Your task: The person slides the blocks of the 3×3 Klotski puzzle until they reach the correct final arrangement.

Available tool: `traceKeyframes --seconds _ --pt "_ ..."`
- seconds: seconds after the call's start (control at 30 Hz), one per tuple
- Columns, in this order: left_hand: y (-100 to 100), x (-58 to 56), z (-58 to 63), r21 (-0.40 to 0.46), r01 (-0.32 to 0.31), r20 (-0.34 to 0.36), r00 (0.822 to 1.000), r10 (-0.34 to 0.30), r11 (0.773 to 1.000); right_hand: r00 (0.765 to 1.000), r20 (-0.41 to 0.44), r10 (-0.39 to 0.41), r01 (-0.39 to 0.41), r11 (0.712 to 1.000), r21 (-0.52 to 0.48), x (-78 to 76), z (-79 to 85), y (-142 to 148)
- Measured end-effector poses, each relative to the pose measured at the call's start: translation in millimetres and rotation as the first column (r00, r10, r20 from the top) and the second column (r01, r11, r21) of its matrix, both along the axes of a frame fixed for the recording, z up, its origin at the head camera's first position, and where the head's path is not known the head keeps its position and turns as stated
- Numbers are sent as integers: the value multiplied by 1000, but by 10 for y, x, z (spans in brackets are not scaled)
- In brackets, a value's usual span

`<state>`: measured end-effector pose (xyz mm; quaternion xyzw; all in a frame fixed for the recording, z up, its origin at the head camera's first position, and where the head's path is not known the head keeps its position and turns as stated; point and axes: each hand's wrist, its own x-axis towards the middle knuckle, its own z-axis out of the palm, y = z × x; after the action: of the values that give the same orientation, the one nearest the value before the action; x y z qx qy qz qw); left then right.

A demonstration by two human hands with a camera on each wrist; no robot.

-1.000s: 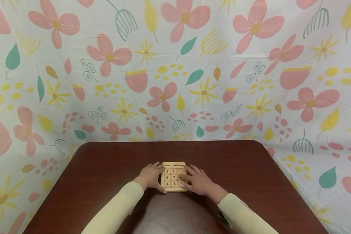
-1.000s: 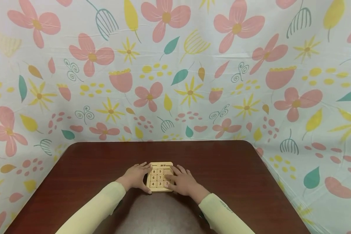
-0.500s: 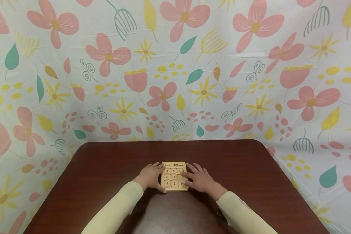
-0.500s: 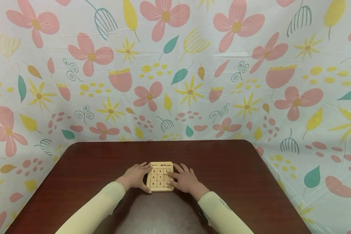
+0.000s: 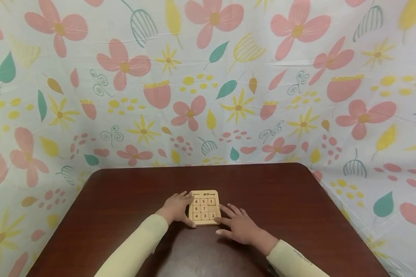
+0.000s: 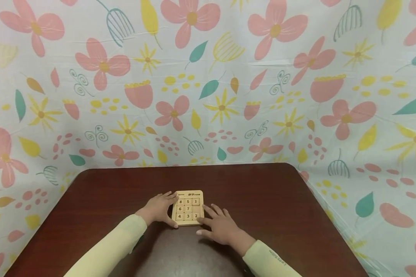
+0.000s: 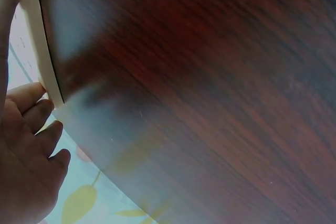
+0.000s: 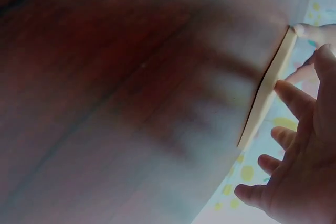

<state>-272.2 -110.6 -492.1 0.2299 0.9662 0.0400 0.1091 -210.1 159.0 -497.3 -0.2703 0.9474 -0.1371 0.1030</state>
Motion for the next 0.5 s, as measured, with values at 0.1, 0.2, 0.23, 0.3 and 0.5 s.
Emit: traceKeyframes --seconds 0.1,0.2,0.23,0.3,0.5 --pt "-19 17 -9 4 -14 14 1000 14 1000 1000 -1 -19 19 1000 -14 -28 -24 -46" --pt "-21 33 -19 13 -22 19 1000 21 1000 999 -1 -47 47 999 -20 -83 -49 -86" --pt "-20 35 -22 17 -20 20 1000 20 1000 998 -4 -59 59 998 -19 -101 -53 -94" --pt "-11 35 -23 22 -13 20 1000 13 1000 997 -7 -79 79 997 -17 -129 -53 -105" --pt "25 2 12 -7 -6 0 1000 6 1000 997 -12 -73 72 996 -46 -135 16 -156"
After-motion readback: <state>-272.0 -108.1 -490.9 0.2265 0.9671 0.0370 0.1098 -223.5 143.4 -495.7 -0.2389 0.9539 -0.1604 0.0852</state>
